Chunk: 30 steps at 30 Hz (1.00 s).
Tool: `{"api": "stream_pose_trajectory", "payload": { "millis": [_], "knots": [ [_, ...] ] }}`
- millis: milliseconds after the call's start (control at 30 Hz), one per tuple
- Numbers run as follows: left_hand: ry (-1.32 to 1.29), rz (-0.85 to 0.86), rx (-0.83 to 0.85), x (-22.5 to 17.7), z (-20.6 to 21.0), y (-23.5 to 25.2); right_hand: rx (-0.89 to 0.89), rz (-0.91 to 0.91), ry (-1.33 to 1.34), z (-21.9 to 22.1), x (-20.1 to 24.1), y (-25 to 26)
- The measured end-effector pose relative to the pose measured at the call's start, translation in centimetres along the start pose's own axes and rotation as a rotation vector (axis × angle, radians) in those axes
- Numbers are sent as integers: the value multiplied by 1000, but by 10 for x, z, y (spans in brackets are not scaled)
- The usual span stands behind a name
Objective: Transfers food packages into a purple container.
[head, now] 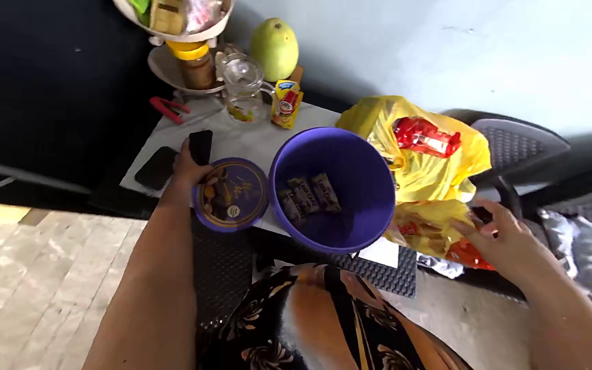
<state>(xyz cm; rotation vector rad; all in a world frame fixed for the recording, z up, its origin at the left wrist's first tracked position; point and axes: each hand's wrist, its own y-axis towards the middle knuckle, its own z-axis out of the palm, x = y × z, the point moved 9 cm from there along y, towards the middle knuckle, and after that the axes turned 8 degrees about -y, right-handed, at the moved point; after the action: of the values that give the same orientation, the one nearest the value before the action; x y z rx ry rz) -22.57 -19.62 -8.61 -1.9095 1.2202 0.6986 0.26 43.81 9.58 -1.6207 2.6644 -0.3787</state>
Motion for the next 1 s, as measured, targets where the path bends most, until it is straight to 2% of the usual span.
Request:
{"api": "stream_pose_trajectory", "payload": {
  "millis": [100, 233, 367, 467, 533, 600, 667, 700, 767, 833, 900, 967, 1000],
  "knots": [
    [105, -52, 37, -1, 8, 22, -122, 107, 113, -4, -2, -28],
    [217, -32, 30, -6, 8, 41, -175, 148, 125, 3, -7, -44],
    [332, -66, -1, 2, -1, 48, -138, 118, 238, 10, -14, -41],
    [401, -86, 22, 0, -2, 40, -30, 88, 367, 13, -8, -38],
    [352, 12, -11, -23, -8, 26, 13, 28, 417, 12, 0, -35],
    [152, 241, -112, -71, -21, -8, 17, -82, 466, 11, 6, -29],
    [-131, 543, -194, -132, -33, -69, -33, -149, 555, 7, 10, -24],
    [-255, 717, -189, -160, -34, -109, -73, -172, 600, 6, 11, -22],
    [-365, 1073, -65, -215, -21, -199, -156, -251, 637, 4, 11, -16],
    [-269, 1293, 111, -265, 19, -294, -203, -342, 597, 4, 10, -10],
    [-162, 1406, 312, -301, 85, -361, -213, -443, 563, 3, 10, -10],
    [-58, 1426, 451, -322, 159, -389, -240, -574, 556, -1, 13, -15],
    [3, 1385, 491, -326, 193, -389, -249, -635, 570, -5, 14, -20]
  ]
}}
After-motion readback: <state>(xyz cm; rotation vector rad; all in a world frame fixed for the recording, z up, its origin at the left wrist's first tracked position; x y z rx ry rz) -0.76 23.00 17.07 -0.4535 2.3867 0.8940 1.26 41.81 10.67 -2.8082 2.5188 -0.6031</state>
